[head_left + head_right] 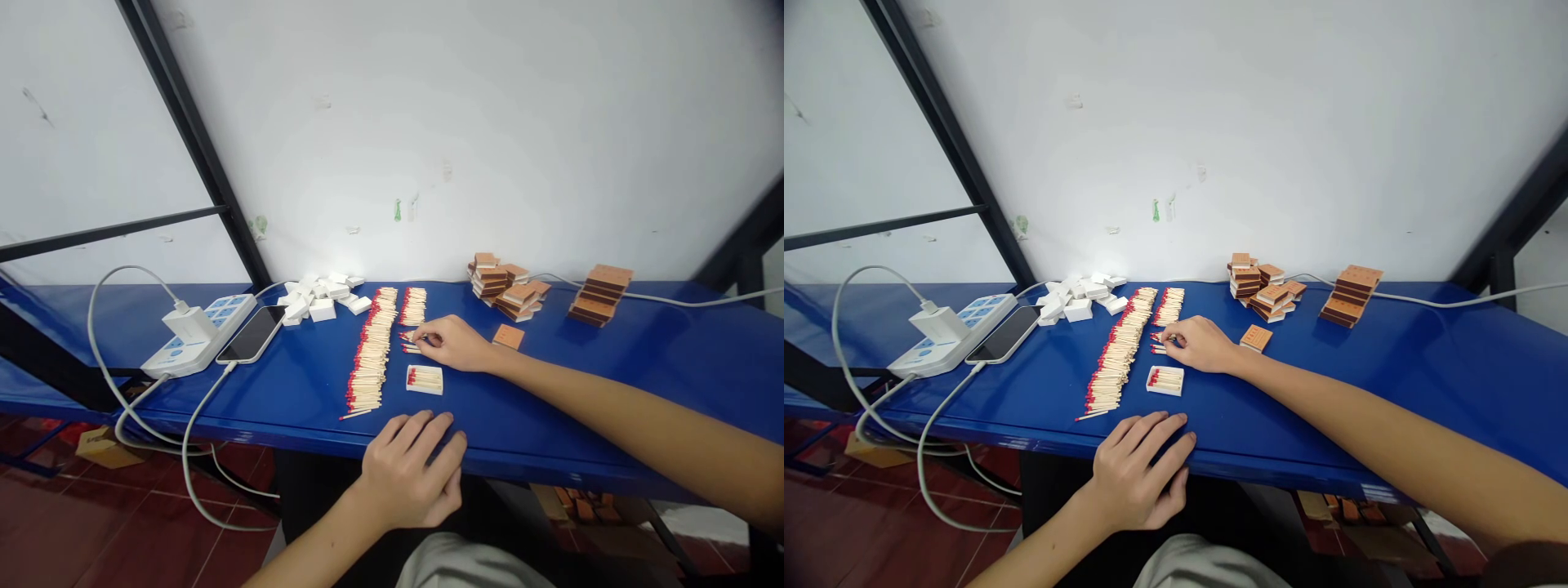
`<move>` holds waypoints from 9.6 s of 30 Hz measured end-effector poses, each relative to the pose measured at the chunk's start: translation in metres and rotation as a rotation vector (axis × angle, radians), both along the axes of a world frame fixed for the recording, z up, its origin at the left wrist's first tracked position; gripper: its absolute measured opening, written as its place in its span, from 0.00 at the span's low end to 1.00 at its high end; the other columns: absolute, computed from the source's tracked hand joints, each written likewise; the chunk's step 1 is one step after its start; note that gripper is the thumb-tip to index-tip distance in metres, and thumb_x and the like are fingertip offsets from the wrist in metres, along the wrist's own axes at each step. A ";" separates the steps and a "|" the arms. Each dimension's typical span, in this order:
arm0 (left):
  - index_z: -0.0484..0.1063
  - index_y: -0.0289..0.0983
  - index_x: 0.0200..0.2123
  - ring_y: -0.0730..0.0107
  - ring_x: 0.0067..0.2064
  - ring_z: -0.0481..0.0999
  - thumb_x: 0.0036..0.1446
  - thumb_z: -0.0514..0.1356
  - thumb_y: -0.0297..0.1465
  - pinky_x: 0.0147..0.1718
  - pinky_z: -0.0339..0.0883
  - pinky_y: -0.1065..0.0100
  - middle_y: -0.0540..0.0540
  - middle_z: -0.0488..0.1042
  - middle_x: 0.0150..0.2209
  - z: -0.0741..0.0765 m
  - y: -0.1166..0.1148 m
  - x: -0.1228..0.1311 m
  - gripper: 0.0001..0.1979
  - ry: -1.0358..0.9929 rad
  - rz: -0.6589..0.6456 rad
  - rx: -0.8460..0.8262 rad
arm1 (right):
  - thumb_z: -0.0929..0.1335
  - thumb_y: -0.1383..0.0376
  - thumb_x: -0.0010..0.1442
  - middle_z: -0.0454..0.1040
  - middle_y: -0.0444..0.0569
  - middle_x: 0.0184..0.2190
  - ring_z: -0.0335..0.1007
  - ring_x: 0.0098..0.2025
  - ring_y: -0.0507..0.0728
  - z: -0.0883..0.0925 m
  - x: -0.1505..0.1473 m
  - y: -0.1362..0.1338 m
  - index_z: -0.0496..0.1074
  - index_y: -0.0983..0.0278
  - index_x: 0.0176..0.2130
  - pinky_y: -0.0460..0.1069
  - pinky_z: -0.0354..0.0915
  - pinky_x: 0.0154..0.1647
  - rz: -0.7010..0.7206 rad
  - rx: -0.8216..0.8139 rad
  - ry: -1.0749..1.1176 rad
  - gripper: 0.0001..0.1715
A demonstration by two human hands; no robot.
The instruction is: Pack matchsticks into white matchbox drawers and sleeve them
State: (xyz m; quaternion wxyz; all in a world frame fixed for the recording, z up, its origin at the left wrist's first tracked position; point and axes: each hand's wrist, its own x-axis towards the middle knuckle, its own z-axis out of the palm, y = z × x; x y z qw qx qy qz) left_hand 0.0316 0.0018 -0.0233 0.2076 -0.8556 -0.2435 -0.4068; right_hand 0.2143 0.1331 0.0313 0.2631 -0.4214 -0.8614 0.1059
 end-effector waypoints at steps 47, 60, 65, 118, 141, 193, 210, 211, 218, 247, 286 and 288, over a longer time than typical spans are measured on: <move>0.76 0.39 0.45 0.61 0.44 0.77 0.53 0.58 0.31 0.41 0.70 0.63 0.45 0.79 0.47 -0.001 0.000 0.000 0.16 0.005 0.001 -0.003 | 0.66 0.65 0.61 0.66 0.41 0.24 0.59 0.26 0.50 -0.002 0.001 0.004 0.76 0.63 0.45 0.46 0.52 0.31 0.123 0.041 -0.051 0.12; 0.77 0.38 0.44 0.60 0.44 0.78 0.54 0.57 0.30 0.40 0.70 0.62 0.45 0.79 0.47 0.000 0.000 0.000 0.15 0.002 -0.009 -0.009 | 0.65 0.68 0.58 0.68 0.41 0.24 0.58 0.25 0.49 -0.002 0.001 0.002 0.75 0.63 0.39 0.45 0.50 0.30 -0.021 0.050 -0.016 0.10; 0.77 0.38 0.44 0.60 0.44 0.78 0.54 0.57 0.30 0.40 0.70 0.62 0.45 0.79 0.47 0.000 0.000 0.000 0.15 0.001 -0.011 -0.001 | 0.65 0.68 0.58 0.66 0.40 0.23 0.57 0.25 0.49 -0.002 0.000 0.004 0.73 0.63 0.36 0.46 0.48 0.29 -0.019 0.004 -0.033 0.07; 0.77 0.38 0.45 0.59 0.44 0.77 0.53 0.58 0.31 0.40 0.69 0.62 0.45 0.79 0.48 -0.003 0.001 -0.001 0.16 0.008 -0.017 0.006 | 0.64 0.73 0.57 0.75 0.46 0.31 0.66 0.31 0.51 -0.002 0.001 0.000 0.80 0.64 0.38 0.46 0.56 0.34 0.002 0.121 0.018 0.15; 0.77 0.39 0.45 0.60 0.44 0.77 0.54 0.57 0.31 0.41 0.70 0.62 0.45 0.79 0.47 -0.002 0.000 0.000 0.15 -0.002 -0.007 -0.001 | 0.64 0.72 0.57 0.72 0.45 0.27 0.62 0.28 0.50 0.000 0.000 -0.001 0.79 0.65 0.35 0.46 0.53 0.32 0.016 0.111 -0.013 0.13; 0.77 0.38 0.44 0.60 0.43 0.77 0.54 0.57 0.31 0.40 0.69 0.62 0.45 0.79 0.47 0.000 0.000 0.000 0.15 -0.002 -0.013 -0.002 | 0.66 0.68 0.56 0.70 0.42 0.25 0.60 0.26 0.50 0.001 -0.002 0.000 0.76 0.62 0.35 0.46 0.50 0.29 -0.081 0.046 -0.065 0.09; 0.77 0.38 0.44 0.60 0.44 0.77 0.53 0.58 0.31 0.40 0.69 0.62 0.45 0.79 0.47 -0.001 0.001 0.000 0.16 -0.004 -0.011 0.009 | 0.66 0.66 0.57 0.67 0.40 0.23 0.58 0.24 0.49 0.002 -0.003 -0.002 0.70 0.63 0.30 0.45 0.48 0.28 -0.088 0.004 -0.061 0.04; 0.77 0.38 0.44 0.60 0.44 0.77 0.53 0.58 0.31 0.40 0.69 0.62 0.45 0.79 0.47 -0.001 0.001 0.000 0.16 -0.002 -0.010 0.009 | 0.66 0.66 0.57 0.67 0.40 0.23 0.58 0.24 0.49 0.002 -0.003 -0.002 0.70 0.63 0.30 0.45 0.48 0.28 -0.088 0.001 -0.059 0.04; 0.77 0.38 0.45 0.60 0.44 0.77 0.53 0.58 0.31 0.40 0.69 0.61 0.45 0.79 0.47 -0.001 0.001 0.000 0.16 0.003 -0.009 0.010 | 0.66 0.65 0.58 0.68 0.41 0.22 0.59 0.24 0.49 0.002 -0.003 -0.001 0.71 0.63 0.31 0.46 0.47 0.28 -0.108 -0.011 -0.047 0.06; 0.77 0.38 0.44 0.60 0.44 0.77 0.53 0.58 0.31 0.40 0.70 0.62 0.45 0.79 0.47 -0.002 0.001 0.000 0.15 -0.003 -0.006 0.007 | 0.64 0.70 0.60 0.73 0.44 0.27 0.64 0.28 0.51 -0.002 0.001 0.002 0.77 0.63 0.46 0.46 0.54 0.32 0.057 0.026 -0.033 0.17; 0.77 0.39 0.44 0.60 0.44 0.77 0.53 0.58 0.31 0.41 0.70 0.62 0.45 0.79 0.47 0.001 -0.001 0.001 0.15 0.002 0.005 0.001 | 0.67 0.59 0.62 0.65 0.41 0.23 0.59 0.26 0.49 -0.001 0.000 0.001 0.77 0.63 0.42 0.45 0.51 0.30 0.080 0.052 -0.016 0.13; 0.77 0.39 0.45 0.61 0.44 0.77 0.53 0.58 0.31 0.41 0.70 0.62 0.45 0.78 0.47 0.000 -0.001 0.000 0.16 0.004 0.008 0.002 | 0.68 0.56 0.62 0.65 0.40 0.23 0.59 0.25 0.49 -0.001 0.001 0.001 0.77 0.63 0.42 0.45 0.50 0.29 0.070 0.042 -0.015 0.15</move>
